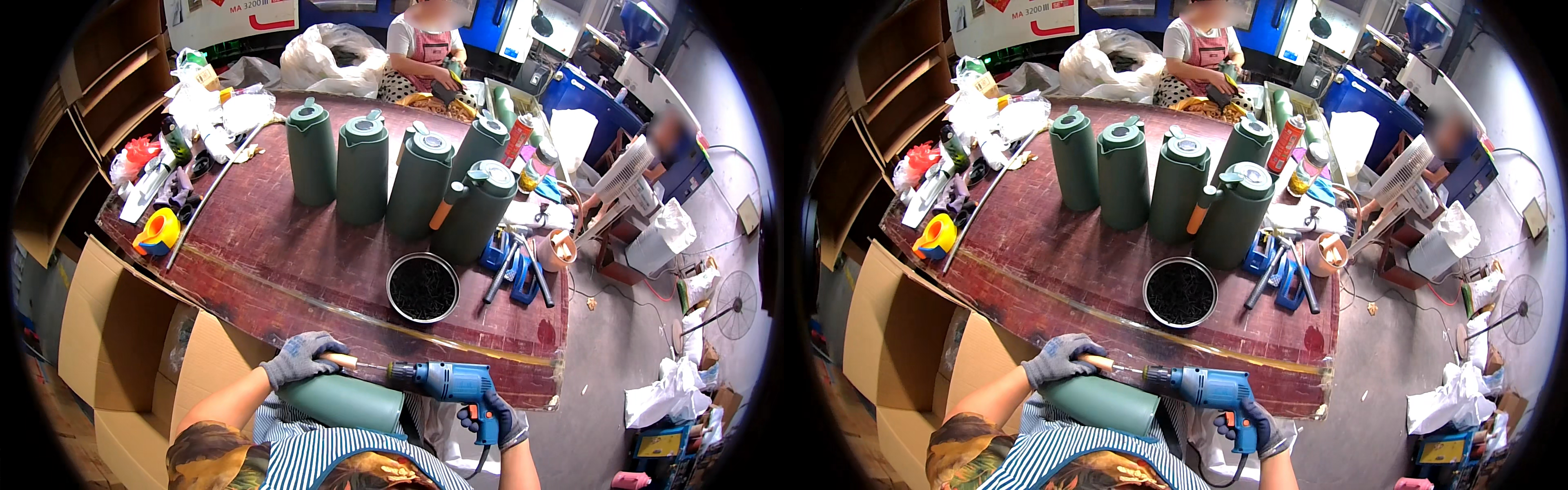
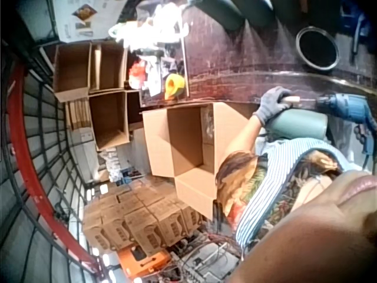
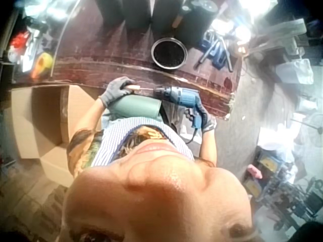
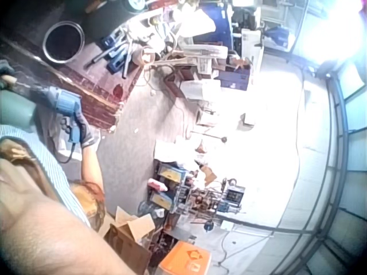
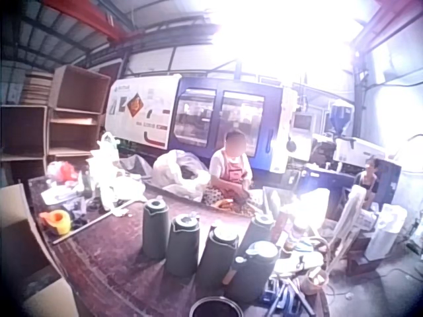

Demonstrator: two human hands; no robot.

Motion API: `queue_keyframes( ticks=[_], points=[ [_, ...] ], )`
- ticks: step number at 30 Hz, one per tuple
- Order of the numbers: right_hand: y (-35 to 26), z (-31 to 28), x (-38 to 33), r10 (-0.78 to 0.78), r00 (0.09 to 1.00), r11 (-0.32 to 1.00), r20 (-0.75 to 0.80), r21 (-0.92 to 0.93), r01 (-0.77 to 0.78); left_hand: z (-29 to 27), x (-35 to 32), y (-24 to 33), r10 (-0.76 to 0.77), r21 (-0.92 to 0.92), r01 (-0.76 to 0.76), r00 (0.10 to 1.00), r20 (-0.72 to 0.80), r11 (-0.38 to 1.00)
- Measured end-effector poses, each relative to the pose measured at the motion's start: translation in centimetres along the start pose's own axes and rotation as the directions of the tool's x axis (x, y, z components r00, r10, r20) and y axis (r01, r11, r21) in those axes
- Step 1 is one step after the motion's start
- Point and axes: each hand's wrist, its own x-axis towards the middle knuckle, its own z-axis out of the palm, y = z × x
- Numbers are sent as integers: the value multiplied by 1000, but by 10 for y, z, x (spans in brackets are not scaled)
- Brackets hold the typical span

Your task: The person assembles green plastic jugs by using a power drill to attach wooden handles, placing each assembly into a plastic bag, and then putting the bagged jug into a large cardboard box.

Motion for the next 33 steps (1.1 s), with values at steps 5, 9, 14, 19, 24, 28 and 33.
queue_keyframes(
  ticks=[5,9,14,19,24,28,33],
  points=[
    [3,-7,1,-21,998,999,62,34,19,0,-1,1,2,-17,-2,1000,-1,1000],
    [9,-6,2,-52,998,998,47,21,51,1,-3,-1,4,-2,-4,1000,5,1000],
    [26,-10,1,-114,993,992,37,60,111,1,-6,1,-35,-12,35,999,7,999],
    [52,-20,-26,-173,985,971,-10,166,172,2,-11,0,-28,-29,28,1000,12,999],
    [51,-20,-29,-204,975,944,-86,245,219,5,-19,3,-66,-48,64,997,-46,997],
    [22,-3,-26,-310,940,945,-142,60,321,4,-26,11,-47,-57,43,997,-62,997],
    [-2,-18,-6,-552,796,735,-249,-596,324,4,-47,21,-163,58,164,986,-16,985]
  ],
)
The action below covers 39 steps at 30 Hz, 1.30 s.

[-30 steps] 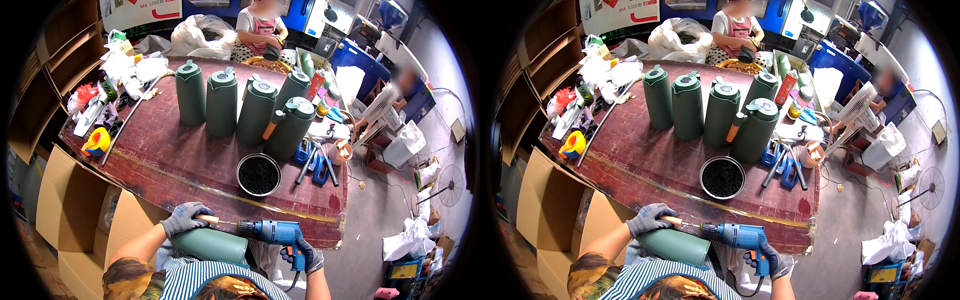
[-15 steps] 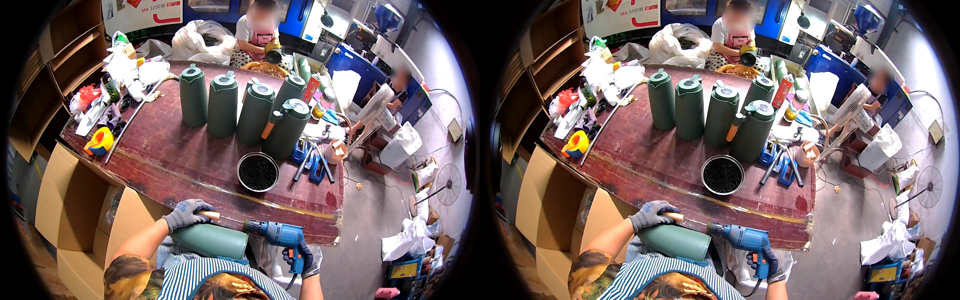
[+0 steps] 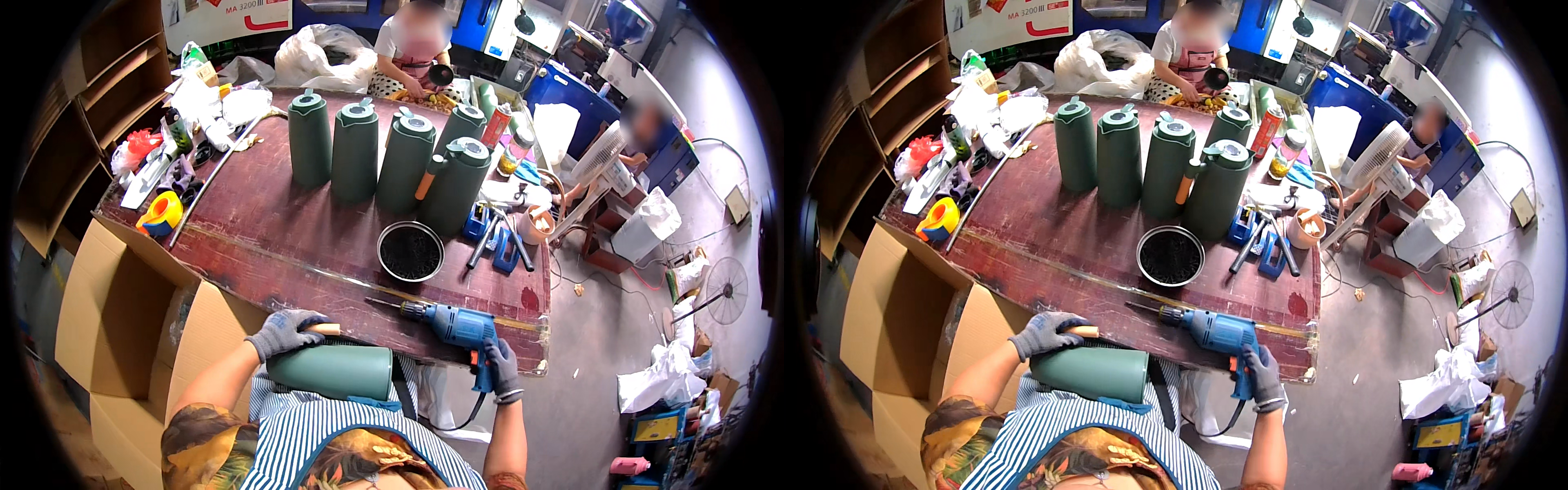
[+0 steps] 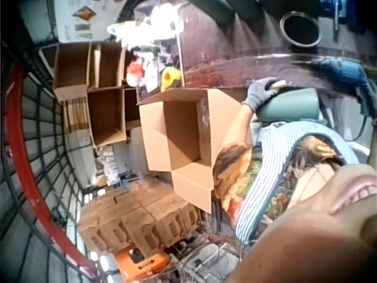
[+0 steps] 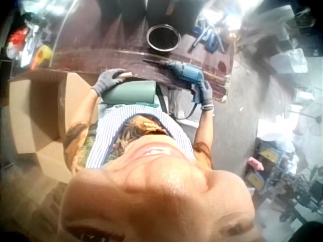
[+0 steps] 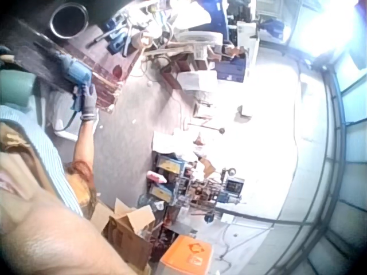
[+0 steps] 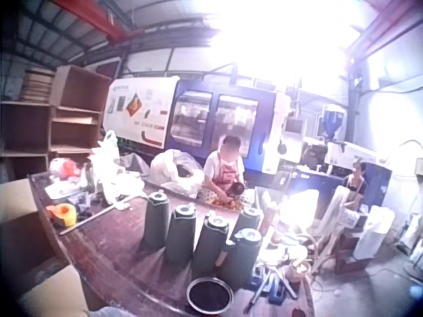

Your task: The person assembles green plastic jugs by using a power drill to attach wooden handles, placing each assembly into a plastic bag, and then putting the bagged jug into a large cardboard box.

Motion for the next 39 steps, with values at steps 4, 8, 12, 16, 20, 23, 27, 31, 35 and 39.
queue_keyframes(
  ticks=[4,8,12,16,20,23,27,31,35,39],
  points=[
    [-14,7,9,-412,907,541,-88,-825,166,-17,-23,11,-112,129,107,993,34,986],
    [21,5,29,-509,852,542,-126,-815,204,-54,4,15,-93,485,20,988,127,874],
    [42,-15,36,-568,818,405,-94,-897,178,-77,79,90,-154,698,-167,915,373,697],
    [5,23,-6,-689,689,455,-226,-875,167,-44,97,65,-427,770,-46,811,401,637],
    [-11,23,-38,-790,579,417,-199,-867,271,-55,98,69,-471,748,-4,774,422,664],
    [-23,43,-51,-766,613,469,-194,-822,324,-42,90,60,-550,732,102,730,405,674],
    [-41,70,-56,-804,593,390,-47,-794,466,-55,86,80,-440,710,54,817,373,702],
    [-47,107,-47,-787,611,427,81,-643,635,-38,74,26,-474,662,84,764,437,745],
    [-46,143,-51,-715,653,492,249,-484,724,-54,46,22,-364,518,138,857,364,844],
    [-49,188,-45,-577,753,686,317,-313,657,-65,6,-8,-156,148,111,928,337,983]
  ],
)
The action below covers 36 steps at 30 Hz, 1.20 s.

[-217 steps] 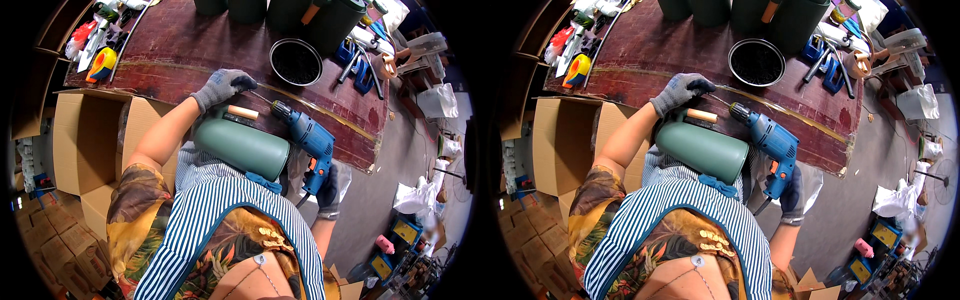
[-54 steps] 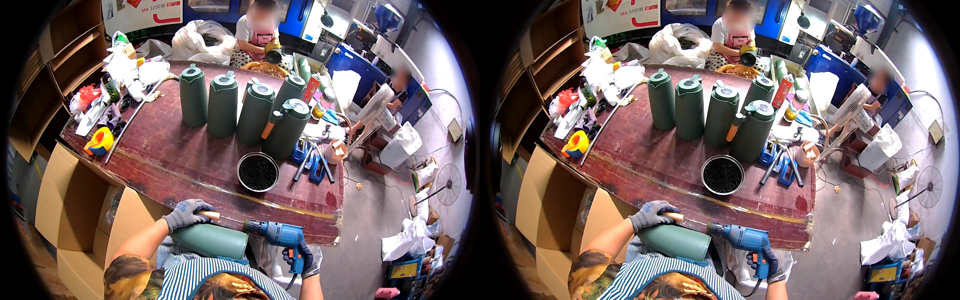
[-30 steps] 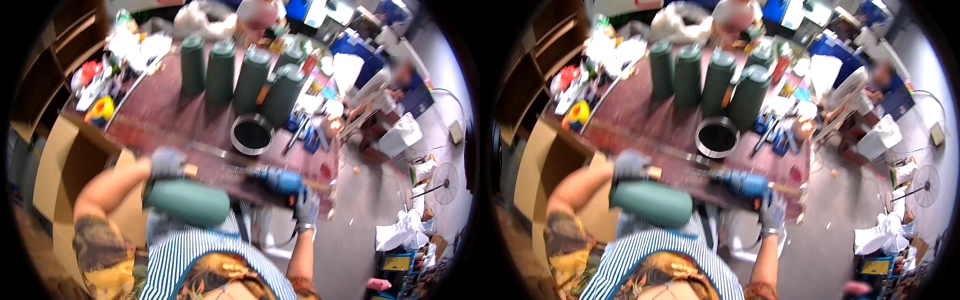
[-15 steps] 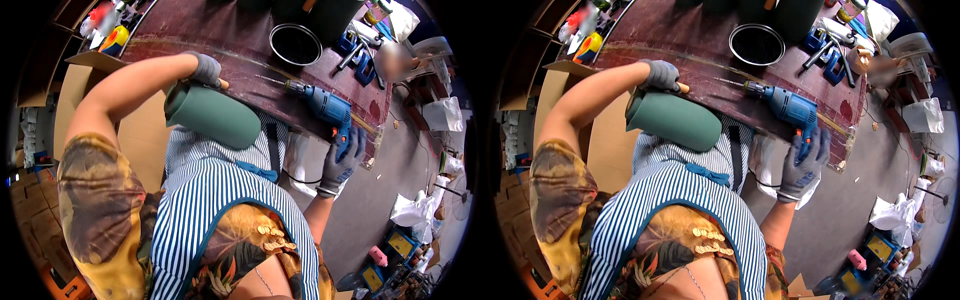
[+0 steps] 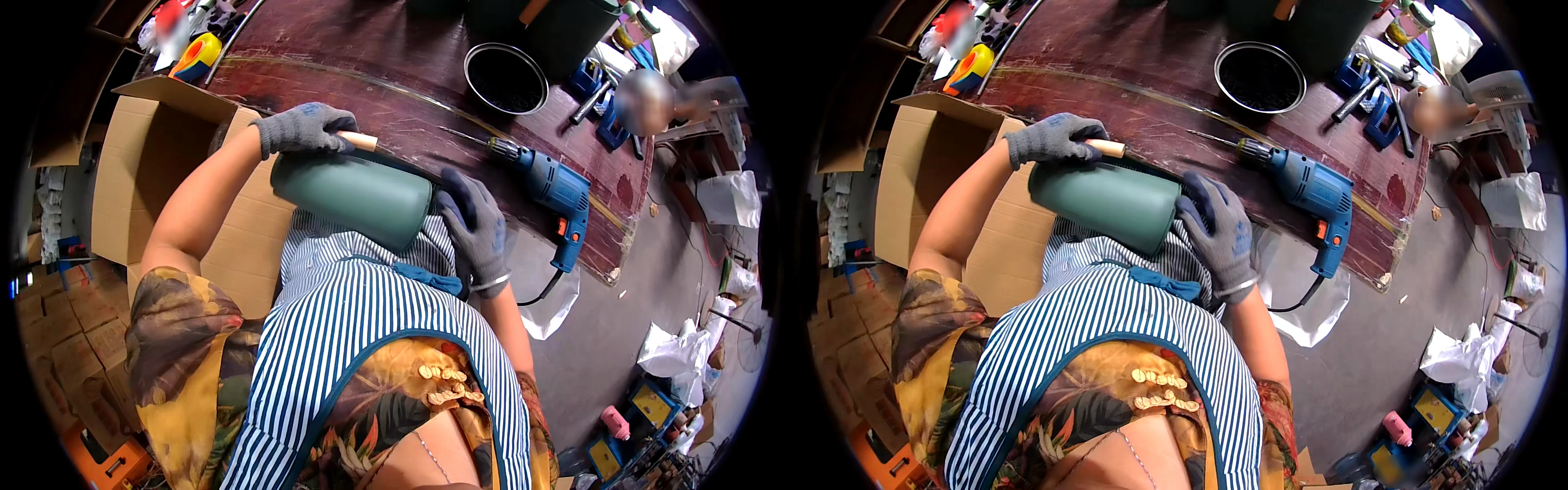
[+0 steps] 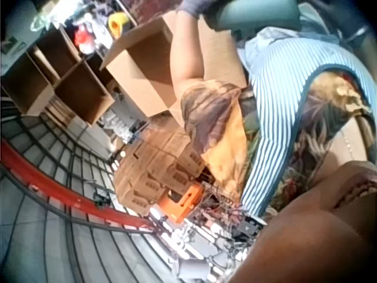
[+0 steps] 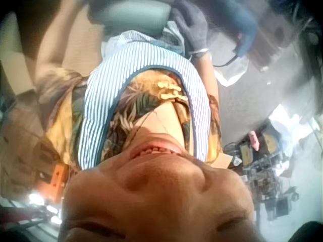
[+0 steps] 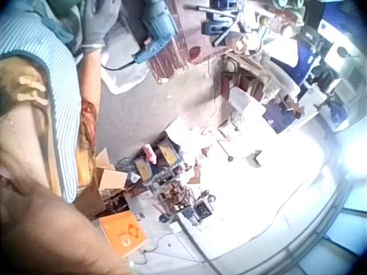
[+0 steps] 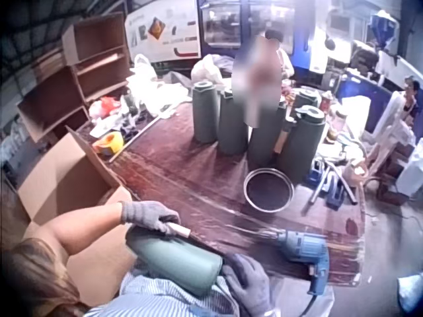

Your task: The person assembles green plastic jugs by using a power drill to attach wooden handles, placing each assembly into a plastic bag, and then putting the bagged jug into a large cardboard box.

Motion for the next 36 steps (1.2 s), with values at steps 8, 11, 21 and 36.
queue_keyframes(
  ticks=[8,11,21,36],
  points=[
    [-36,76,88,-297,924,952,240,-4,306,23,-9,-6,372,54,-382,846,-382,923],
    [-24,100,92,-368,890,804,270,-387,450,23,-10,-17,379,222,-310,811,-446,925],
    [-10,85,122,-72,696,997,714,27,76,42,-16,-45,381,98,-372,850,-364,923],
    [-1,55,228,18,1000,703,-3,712,-11,54,6,-72,181,-108,-254,876,-446,961]
  ],
)
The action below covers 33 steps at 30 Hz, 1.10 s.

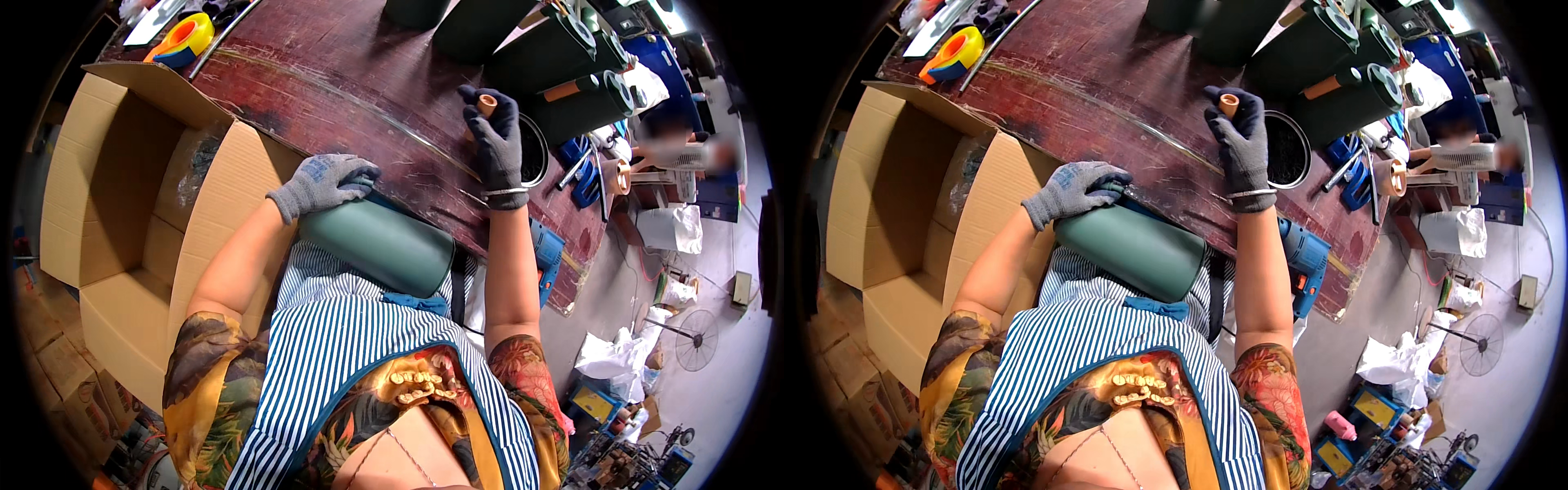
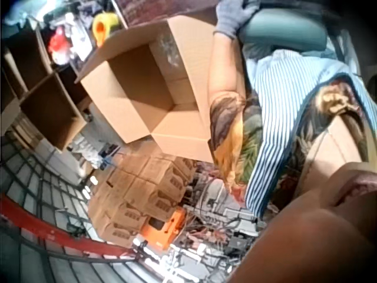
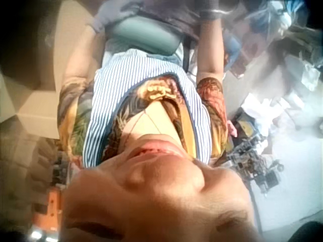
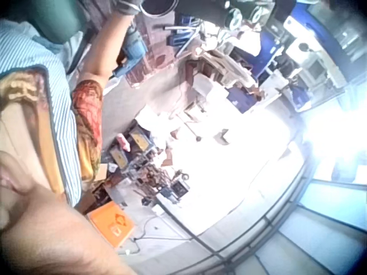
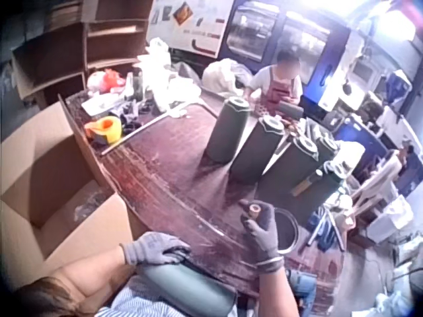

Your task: The person assembles green plastic jugs by using a power drill to attach wooden handles, placing each assembly into a plastic bag, and then putting the bagged jug into a large cardboard box.

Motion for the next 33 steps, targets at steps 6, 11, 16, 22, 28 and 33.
queue_keyframes(
  ticks=[6,11,16,22,28,33],
  points=[
    [8,11,21,-252,958,549,138,-795,258,1,0,-1,-36,34,37,999,-17,999],
    [25,28,19,-495,867,549,-53,-792,265,7,-5,-5,-2,30,3,1000,-6,1000],
    [43,14,35,-400,910,663,-111,-721,203,13,-3,-14,6,11,-6,999,-40,1000],
    [61,-2,36,-385,911,827,-145,-493,271,8,-1,-8,44,10,-43,996,-72,999],
    [-8,17,3,-13,993,979,-117,-203,-11,-3,-3,-14,31,-110,-34,999,-29,993],
    [-30,47,-71,413,785,661,462,-745,91,-7,-19,-33,22,-696,24,998,58,718]
  ],
)
